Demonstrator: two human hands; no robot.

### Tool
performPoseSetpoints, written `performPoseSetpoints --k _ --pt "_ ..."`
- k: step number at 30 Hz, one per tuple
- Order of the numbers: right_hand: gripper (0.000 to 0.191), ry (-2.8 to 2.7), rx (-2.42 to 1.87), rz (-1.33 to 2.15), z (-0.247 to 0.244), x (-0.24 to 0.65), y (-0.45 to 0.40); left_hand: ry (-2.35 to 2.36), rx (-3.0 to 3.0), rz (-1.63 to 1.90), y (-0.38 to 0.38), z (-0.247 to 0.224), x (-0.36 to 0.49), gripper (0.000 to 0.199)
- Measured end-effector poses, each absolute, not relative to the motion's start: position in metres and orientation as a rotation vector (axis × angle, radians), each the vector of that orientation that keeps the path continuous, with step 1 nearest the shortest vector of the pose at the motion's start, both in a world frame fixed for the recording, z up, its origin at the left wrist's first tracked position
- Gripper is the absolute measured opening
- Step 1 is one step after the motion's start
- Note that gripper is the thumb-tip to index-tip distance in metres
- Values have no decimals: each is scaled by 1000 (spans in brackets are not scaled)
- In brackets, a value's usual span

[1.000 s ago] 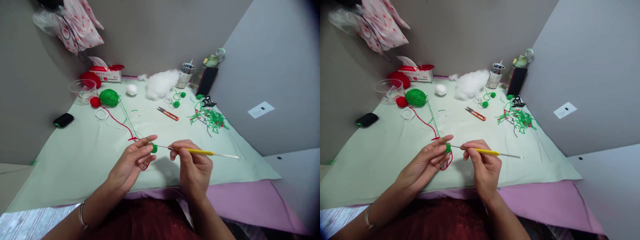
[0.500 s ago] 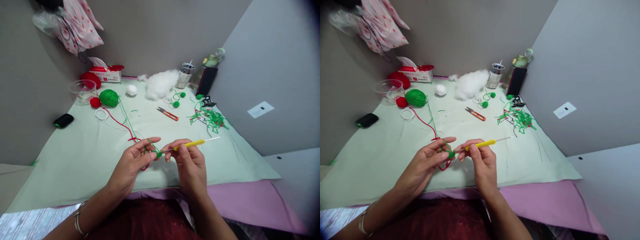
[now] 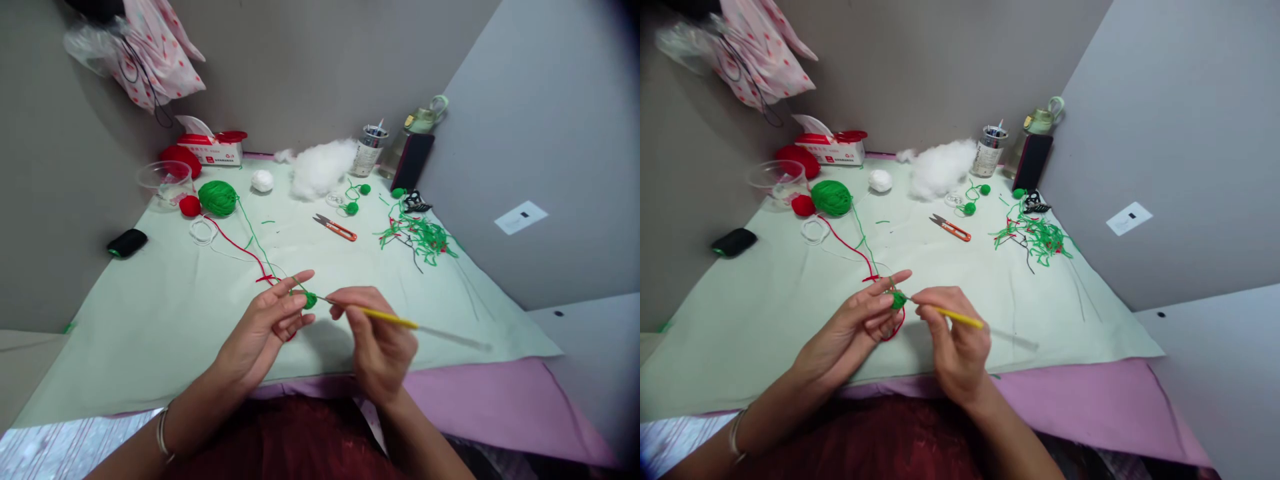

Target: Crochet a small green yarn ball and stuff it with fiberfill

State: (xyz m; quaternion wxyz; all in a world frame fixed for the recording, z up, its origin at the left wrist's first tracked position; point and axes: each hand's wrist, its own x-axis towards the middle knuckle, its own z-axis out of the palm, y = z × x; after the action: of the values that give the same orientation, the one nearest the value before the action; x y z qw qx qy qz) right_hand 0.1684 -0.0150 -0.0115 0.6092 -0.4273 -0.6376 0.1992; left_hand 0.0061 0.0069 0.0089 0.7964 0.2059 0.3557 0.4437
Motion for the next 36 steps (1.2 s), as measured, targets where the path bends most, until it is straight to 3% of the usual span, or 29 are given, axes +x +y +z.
performPoseSetpoints --k 3,5,14,21,30,36 --pt "22 -1256 -926 770 -5 168 -10 786 529 1033 7 11 7 46" --pt "20 -1277 -907 797 -4 166 -7 788 604 1038 5 11 9 46" --pt "35 -1640 -936 230 -14 164 -13 755 504 978 6 8 12 41" --pt "19 -1221 -927 823 -5 172 -6 779 581 1006 10 8 7 36" --pt "23 -1125 -898 1017 -8 172 -6 902 794 990 4 7 1 34" --pt "22 -1372 -1015 693 -2 170 -19 946 885 1065 2 5 3 34"
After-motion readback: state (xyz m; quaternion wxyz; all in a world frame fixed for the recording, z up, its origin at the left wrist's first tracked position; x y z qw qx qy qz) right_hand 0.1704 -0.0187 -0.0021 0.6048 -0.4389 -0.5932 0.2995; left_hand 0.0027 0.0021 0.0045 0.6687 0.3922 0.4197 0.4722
